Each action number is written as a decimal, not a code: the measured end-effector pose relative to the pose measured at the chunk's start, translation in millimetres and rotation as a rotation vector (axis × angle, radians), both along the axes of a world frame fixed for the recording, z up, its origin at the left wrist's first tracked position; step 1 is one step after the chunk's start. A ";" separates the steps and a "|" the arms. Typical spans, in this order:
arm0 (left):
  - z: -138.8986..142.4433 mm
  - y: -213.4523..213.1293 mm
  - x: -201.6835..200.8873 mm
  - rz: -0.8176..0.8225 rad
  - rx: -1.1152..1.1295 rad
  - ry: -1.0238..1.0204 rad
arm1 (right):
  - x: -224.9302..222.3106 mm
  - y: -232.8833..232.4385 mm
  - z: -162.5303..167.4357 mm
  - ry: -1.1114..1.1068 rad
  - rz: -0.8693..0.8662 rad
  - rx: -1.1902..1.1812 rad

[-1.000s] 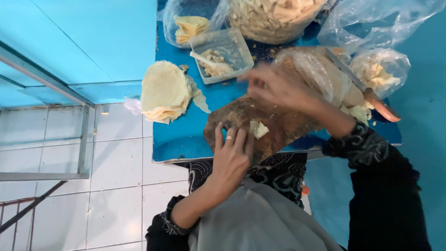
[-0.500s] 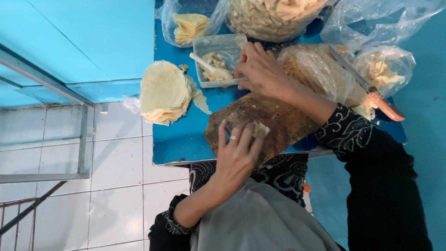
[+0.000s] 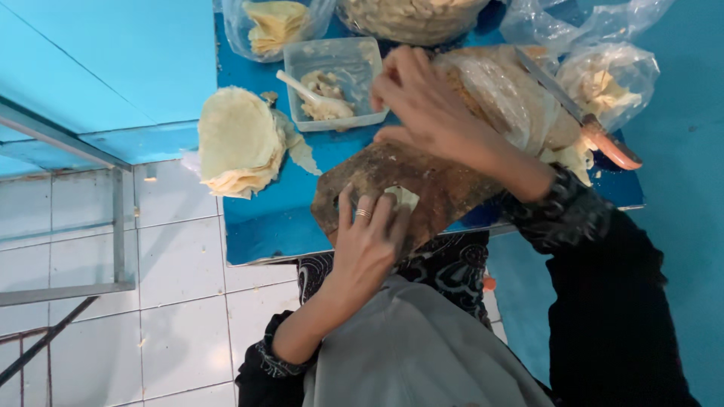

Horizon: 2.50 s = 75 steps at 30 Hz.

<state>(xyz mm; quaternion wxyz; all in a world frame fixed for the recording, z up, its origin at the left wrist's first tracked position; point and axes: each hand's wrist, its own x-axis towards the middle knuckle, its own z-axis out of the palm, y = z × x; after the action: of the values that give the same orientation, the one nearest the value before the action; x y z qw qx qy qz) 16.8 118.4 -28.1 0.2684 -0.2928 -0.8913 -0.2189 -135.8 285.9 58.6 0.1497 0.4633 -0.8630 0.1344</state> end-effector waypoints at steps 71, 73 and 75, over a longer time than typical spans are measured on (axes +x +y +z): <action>1.5 -13.1 -11.3 0.054 -0.098 0.010 | 131.7 22.4 -51.4 0.053 -0.382 -0.154; 3.3 -10.3 -15.6 0.051 -0.086 -0.040 | 124.4 20.8 -48.2 0.020 -0.389 -0.111; 6.1 -6.2 -20.4 0.089 -0.052 -0.074 | 114.6 18.9 -44.8 -0.032 -0.364 -0.132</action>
<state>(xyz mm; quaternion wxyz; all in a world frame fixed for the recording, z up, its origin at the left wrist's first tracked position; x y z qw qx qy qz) -3.6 112.2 -22.0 0.2371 -0.2513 -0.9182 -0.1939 -21.2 304.9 13.8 0.1876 0.2866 -0.9242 0.1688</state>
